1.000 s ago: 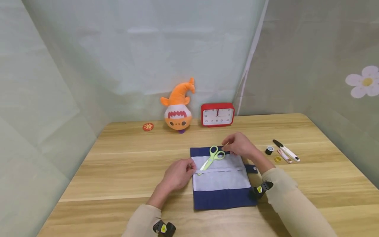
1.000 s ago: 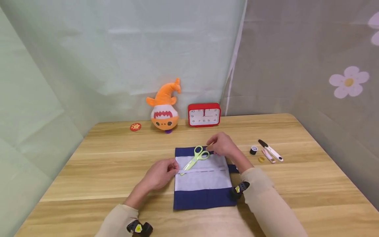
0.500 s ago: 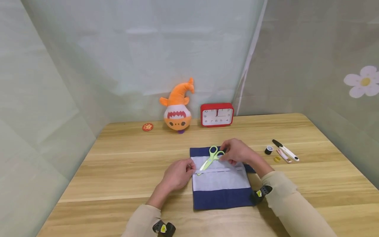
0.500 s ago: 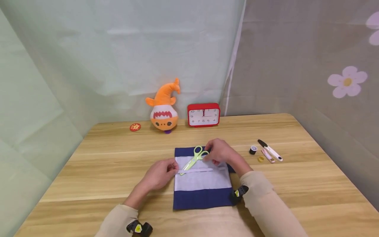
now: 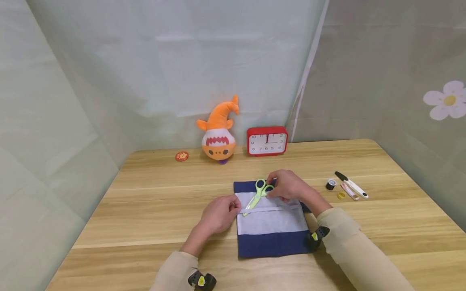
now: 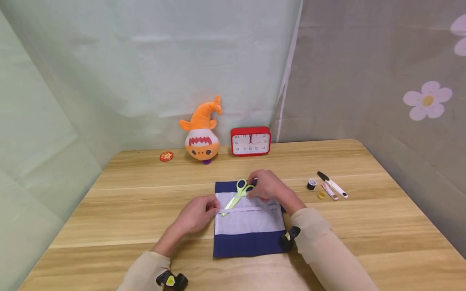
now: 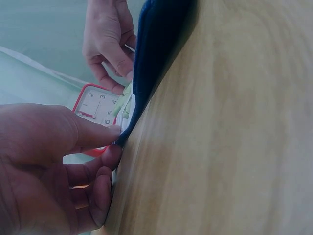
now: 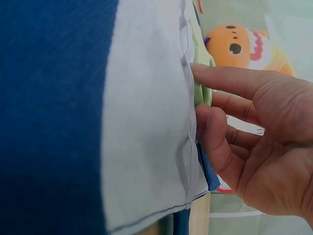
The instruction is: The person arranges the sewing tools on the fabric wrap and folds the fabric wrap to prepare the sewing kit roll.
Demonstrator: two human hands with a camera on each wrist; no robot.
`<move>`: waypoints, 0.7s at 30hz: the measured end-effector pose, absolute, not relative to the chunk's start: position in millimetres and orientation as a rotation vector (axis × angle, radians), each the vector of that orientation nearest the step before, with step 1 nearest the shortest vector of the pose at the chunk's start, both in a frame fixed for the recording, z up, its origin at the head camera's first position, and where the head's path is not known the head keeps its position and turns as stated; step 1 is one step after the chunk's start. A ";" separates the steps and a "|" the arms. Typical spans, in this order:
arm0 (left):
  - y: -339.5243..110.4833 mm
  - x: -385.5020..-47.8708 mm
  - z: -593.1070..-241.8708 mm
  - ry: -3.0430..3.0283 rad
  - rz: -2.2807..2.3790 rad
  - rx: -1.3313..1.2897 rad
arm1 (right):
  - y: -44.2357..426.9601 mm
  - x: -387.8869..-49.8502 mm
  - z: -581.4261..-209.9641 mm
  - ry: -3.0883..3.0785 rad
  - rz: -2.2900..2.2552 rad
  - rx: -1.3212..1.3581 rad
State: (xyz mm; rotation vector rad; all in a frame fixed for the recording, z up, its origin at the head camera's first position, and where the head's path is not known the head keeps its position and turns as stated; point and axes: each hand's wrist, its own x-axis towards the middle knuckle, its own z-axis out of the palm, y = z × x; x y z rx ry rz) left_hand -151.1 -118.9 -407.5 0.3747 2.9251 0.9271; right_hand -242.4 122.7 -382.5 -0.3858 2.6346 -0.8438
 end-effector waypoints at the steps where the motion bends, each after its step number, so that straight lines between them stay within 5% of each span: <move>1: -118.9 -151.0 -407.4 2.925 0.926 0.375 | 121.8 -243.0 -382.7 2.631 -0.839 -0.391; 21: -118.2 -151.0 -407.3 2.925 0.904 0.369 | 98.5 -249.7 -381.0 2.629 -0.944 -0.423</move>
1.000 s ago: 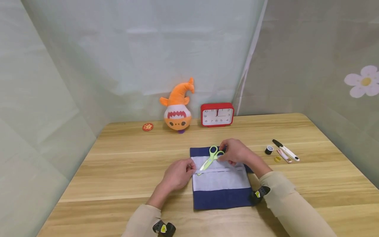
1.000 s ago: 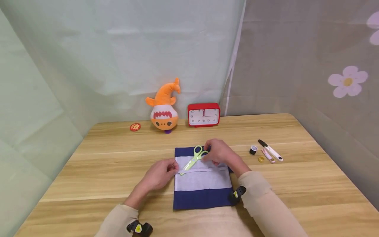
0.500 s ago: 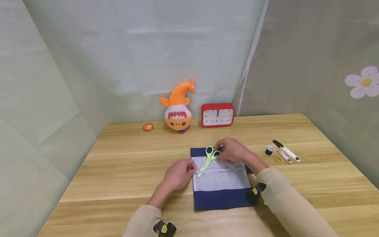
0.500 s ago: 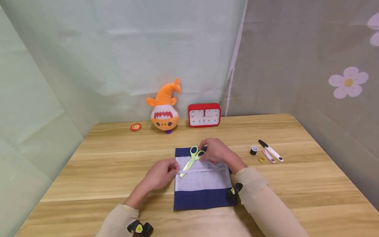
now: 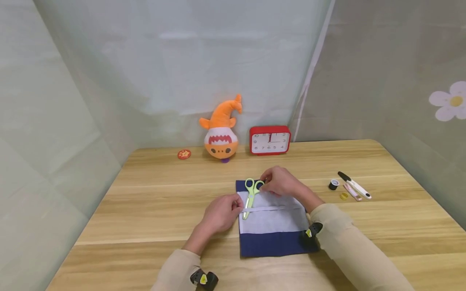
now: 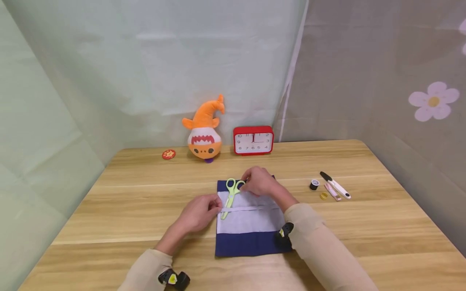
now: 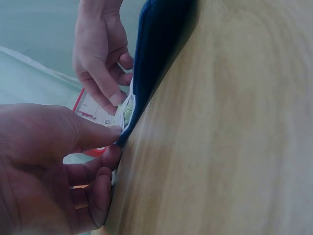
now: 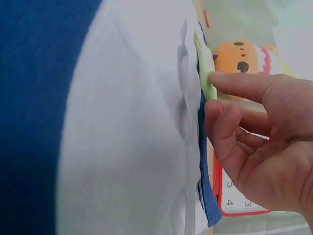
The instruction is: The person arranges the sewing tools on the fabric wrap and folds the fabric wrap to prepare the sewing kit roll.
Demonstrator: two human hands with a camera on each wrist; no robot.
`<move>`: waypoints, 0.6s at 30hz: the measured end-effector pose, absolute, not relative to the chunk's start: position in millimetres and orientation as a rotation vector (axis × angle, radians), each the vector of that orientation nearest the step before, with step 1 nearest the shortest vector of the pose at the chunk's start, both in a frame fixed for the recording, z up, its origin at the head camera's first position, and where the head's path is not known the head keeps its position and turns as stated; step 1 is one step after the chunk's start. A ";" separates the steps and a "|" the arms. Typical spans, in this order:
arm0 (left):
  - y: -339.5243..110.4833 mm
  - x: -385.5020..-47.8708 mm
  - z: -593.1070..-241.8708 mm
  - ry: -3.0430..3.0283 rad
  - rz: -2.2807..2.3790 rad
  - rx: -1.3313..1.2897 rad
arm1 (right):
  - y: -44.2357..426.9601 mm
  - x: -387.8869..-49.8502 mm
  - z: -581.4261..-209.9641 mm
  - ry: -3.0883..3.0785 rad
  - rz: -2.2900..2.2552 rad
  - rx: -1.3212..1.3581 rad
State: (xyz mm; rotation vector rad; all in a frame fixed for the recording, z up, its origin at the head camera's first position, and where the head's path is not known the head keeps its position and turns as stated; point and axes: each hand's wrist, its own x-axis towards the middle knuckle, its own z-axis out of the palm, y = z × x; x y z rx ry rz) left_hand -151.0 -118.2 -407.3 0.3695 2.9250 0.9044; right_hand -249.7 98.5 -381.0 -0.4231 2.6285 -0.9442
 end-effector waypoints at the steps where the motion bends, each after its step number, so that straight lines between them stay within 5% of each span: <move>1: -118.1 -151.0 -407.2 2.925 0.901 0.369 | 96.2 -249.9 -381.2 2.625 -0.946 -0.400; 18: -118.3 -150.1 -405.3 2.918 0.899 0.384 | 77.0 -255.9 -386.4 2.612 -0.926 -0.308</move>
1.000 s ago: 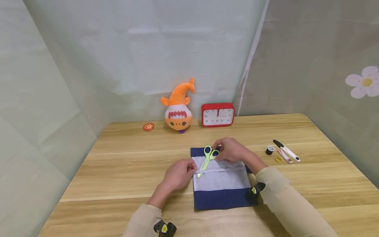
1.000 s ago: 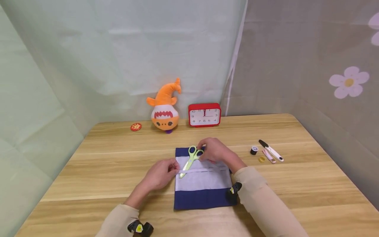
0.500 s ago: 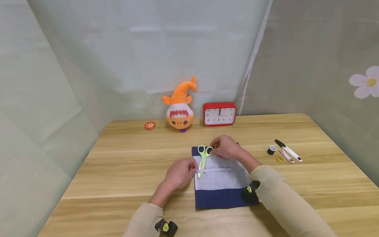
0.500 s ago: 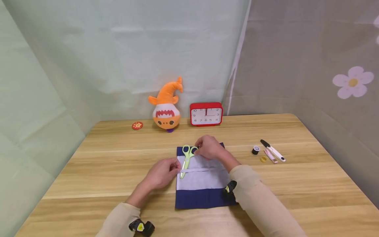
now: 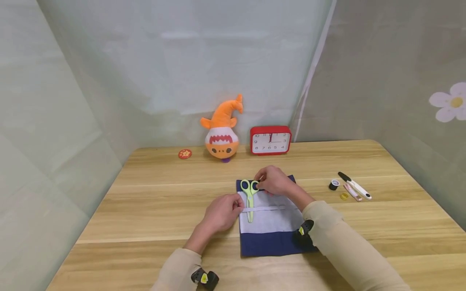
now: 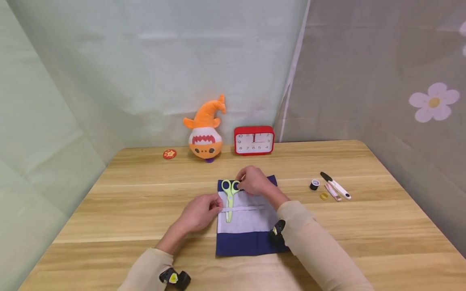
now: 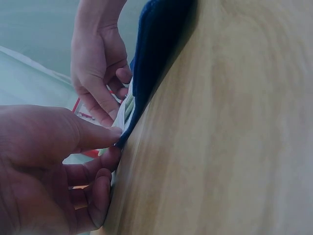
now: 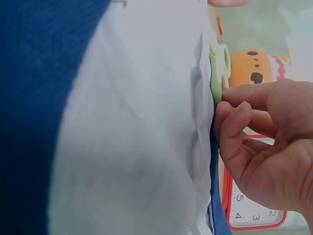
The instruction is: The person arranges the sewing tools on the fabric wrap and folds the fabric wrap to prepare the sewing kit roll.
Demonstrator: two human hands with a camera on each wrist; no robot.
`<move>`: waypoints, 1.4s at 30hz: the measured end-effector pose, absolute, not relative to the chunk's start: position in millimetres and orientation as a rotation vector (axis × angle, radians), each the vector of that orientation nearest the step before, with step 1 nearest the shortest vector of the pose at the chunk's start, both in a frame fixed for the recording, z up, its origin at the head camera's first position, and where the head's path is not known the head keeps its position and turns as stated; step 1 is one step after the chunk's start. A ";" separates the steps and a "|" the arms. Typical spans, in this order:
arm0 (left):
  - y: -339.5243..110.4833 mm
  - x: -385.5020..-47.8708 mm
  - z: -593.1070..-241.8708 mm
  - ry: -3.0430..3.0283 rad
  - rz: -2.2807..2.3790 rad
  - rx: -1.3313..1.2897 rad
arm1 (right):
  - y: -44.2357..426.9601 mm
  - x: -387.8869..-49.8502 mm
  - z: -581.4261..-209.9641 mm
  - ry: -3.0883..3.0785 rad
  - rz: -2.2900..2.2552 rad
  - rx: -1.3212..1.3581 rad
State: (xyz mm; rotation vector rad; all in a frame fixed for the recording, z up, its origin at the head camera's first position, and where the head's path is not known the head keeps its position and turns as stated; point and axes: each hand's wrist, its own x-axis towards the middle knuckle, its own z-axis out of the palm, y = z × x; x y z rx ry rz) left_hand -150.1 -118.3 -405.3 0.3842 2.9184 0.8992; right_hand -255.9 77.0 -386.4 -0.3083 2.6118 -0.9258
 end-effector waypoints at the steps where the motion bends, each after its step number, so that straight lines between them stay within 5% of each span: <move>1: -118.1 -150.0 -405.1 2.916 0.899 0.381 | 76.5 -255.4 -386.2 2.607 -0.922 -0.309; 35: -118.4 -150.5 -405.7 2.939 0.882 0.389 | 80.7 -234.4 -385.1 2.514 -1.011 -0.435; 42: -120.9 -150.4 -406.5 2.922 0.942 0.365 | 111.4 -239.3 -370.7 2.581 -1.134 -0.451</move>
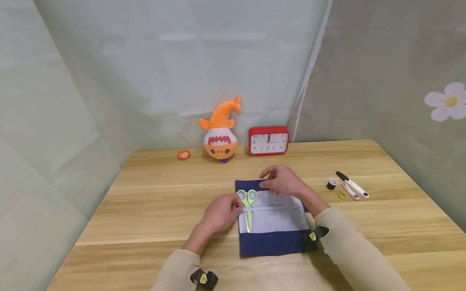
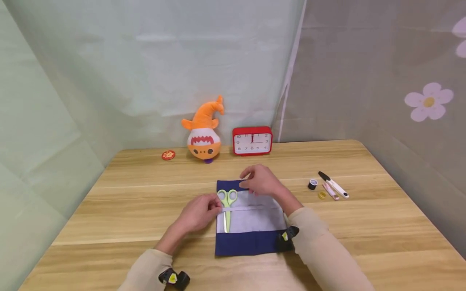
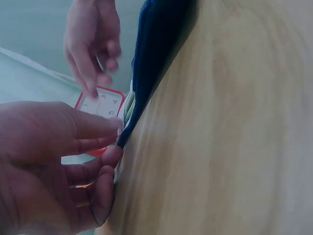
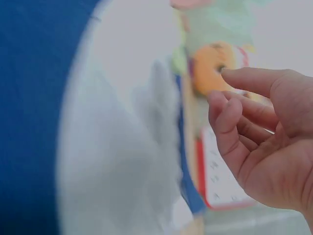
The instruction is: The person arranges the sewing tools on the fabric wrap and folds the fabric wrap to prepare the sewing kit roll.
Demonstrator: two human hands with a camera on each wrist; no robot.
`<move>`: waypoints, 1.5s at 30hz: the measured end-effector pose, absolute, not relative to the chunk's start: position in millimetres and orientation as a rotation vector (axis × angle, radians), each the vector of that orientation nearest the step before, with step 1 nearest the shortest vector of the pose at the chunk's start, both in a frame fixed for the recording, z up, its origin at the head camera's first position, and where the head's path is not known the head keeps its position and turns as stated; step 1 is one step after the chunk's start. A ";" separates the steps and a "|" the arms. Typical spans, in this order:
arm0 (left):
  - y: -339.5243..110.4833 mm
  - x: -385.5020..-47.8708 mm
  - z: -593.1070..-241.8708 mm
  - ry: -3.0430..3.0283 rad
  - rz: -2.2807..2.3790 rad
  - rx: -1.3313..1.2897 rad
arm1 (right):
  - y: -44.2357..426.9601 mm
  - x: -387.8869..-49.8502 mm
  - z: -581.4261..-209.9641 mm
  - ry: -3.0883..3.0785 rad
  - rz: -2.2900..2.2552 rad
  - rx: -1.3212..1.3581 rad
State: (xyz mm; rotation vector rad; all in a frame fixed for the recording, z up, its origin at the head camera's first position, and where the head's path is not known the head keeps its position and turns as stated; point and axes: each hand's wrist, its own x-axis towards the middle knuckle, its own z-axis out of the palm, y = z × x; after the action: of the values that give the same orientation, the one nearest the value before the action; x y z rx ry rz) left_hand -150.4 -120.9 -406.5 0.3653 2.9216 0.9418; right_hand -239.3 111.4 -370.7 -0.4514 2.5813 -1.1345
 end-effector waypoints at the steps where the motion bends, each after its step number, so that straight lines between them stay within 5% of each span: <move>1: -120.8 -149.9 -406.3 2.918 0.952 0.350 | 120.3 -239.9 -367.2 2.600 -1.163 -0.421; 17: -96.0 -155.2 -393.0 2.912 0.823 0.362 | 255.8 -220.9 -370.6 3.005 -1.082 -0.105; 45: -79.8 -164.0 -401.8 2.931 0.784 0.441 | 271.4 -220.2 -380.0 3.063 -0.897 -0.136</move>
State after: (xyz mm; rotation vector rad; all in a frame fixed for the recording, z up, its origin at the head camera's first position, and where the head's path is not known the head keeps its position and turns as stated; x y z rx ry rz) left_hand -164.0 -79.8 -401.8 0.4414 2.9308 0.7840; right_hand -220.2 271.4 -380.0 -0.1355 3.0626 -0.8969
